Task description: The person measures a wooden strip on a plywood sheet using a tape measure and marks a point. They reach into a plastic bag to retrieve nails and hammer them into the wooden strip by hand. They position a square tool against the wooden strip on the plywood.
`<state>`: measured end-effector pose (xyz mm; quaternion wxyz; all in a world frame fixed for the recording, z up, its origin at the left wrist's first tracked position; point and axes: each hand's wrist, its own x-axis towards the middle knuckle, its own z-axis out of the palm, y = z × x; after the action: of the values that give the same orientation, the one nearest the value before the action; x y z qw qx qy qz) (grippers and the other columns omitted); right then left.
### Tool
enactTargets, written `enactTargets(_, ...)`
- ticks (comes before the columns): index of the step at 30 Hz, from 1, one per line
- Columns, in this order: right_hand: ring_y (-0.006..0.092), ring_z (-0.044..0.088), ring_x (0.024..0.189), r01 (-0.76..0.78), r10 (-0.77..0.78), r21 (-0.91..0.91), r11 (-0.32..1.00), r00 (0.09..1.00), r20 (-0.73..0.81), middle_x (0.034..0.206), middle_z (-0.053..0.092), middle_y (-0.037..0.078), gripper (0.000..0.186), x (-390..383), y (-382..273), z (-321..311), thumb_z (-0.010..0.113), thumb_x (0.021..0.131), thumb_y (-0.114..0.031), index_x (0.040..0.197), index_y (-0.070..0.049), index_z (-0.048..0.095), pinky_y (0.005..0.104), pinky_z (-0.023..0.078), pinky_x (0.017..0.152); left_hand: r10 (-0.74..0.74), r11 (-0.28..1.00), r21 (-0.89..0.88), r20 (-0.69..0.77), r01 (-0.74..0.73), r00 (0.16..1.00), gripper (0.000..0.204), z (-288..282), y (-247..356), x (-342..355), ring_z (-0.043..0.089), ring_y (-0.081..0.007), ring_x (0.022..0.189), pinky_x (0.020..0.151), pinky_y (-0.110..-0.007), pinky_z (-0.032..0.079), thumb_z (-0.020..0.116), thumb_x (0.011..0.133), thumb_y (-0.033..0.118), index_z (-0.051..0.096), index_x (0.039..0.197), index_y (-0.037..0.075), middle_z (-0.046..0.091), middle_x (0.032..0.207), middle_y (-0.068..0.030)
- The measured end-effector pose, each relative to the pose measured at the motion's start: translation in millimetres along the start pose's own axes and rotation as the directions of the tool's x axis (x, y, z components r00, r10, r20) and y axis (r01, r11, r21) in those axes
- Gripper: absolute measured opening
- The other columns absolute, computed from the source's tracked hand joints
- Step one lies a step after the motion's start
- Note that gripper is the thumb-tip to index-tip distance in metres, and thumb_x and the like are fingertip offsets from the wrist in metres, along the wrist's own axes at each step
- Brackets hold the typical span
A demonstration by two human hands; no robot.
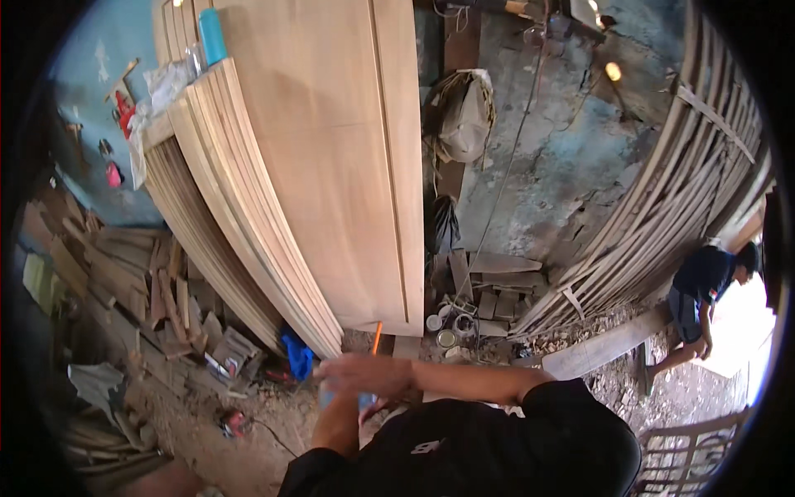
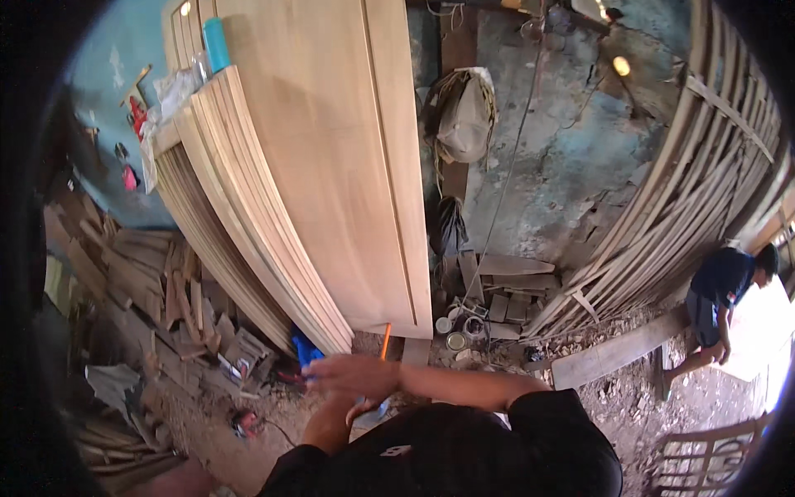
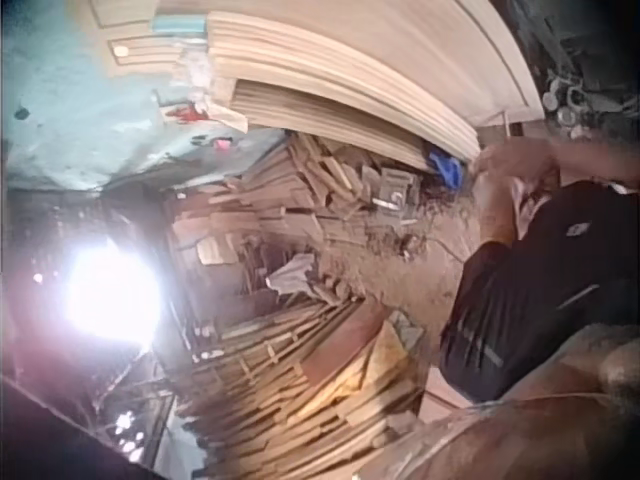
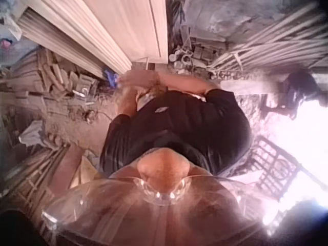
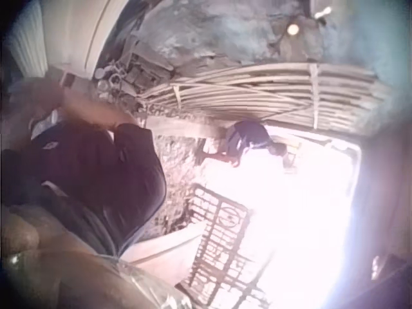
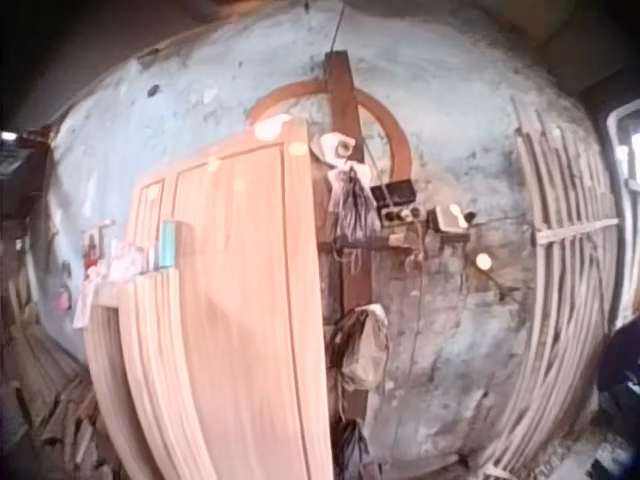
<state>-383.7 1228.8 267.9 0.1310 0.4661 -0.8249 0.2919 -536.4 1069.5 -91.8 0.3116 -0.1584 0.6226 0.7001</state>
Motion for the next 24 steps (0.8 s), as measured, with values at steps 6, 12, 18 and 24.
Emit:
enactTargets(6,0.0372,0.049,0.145,-0.598,0.621,0.167,0.784,0.742,-0.252,0.156,0.050,0.021,0.076,-199,165,-36,0.078,0.093,-0.037,0.154,-0.005,0.047,0.0445,0.042,0.119,-0.232,0.955,-0.273,-0.442,0.117,0.866,0.059,-82,-143,-176,0.055,-0.0219,0.133,0.100,-0.045,0.041,0.062,0.101,0.051,0.048,0.151,0.022,0.057,0.151,0.0025)
enactTargets(12,0.0464,0.065,0.118,-0.939,0.749,0.282,0.199,-0.040,-0.661,0.124,0.070,0.027,0.048,-355,422,-94,0.072,0.093,-0.036,0.127,-0.002,0.067,0.0507,0.053,0.103,-0.569,0.818,-0.300,-0.545,0.490,0.616,0.060,1,-220,-370,0.062,-0.0220,0.124,0.095,-0.040,0.045,0.067,0.100,0.048,0.053,0.148,0.015,0.065,0.140,-0.0030)
enactTargets(18,0.0459,0.071,0.096,-0.922,0.617,0.271,0.277,-0.045,-0.785,0.102,0.074,0.025,0.032,-406,550,-89,0.070,0.095,-0.036,0.101,-0.004,0.073,0.0534,0.056,0.078,-0.595,0.784,-0.210,-0.525,0.585,0.609,0.060,74,-238,-396,0.063,-0.0219,0.122,0.095,-0.039,0.046,0.068,0.100,0.047,0.055,0.147,0.013,0.066,0.138,-0.0045)
enactTargets(24,0.0435,0.070,0.087,-0.886,0.456,0.341,0.314,-0.174,-0.873,0.094,0.072,0.020,0.020,-373,535,-80,0.070,0.096,-0.025,0.093,-0.004,0.070,0.0492,0.055,0.075,-0.571,0.796,-0.194,-0.555,0.573,0.605,0.060,84,-230,-407,0.064,-0.0218,0.120,0.094,-0.037,0.047,0.070,0.099,0.046,0.056,0.146,0.011,0.067,0.136,-0.0059)
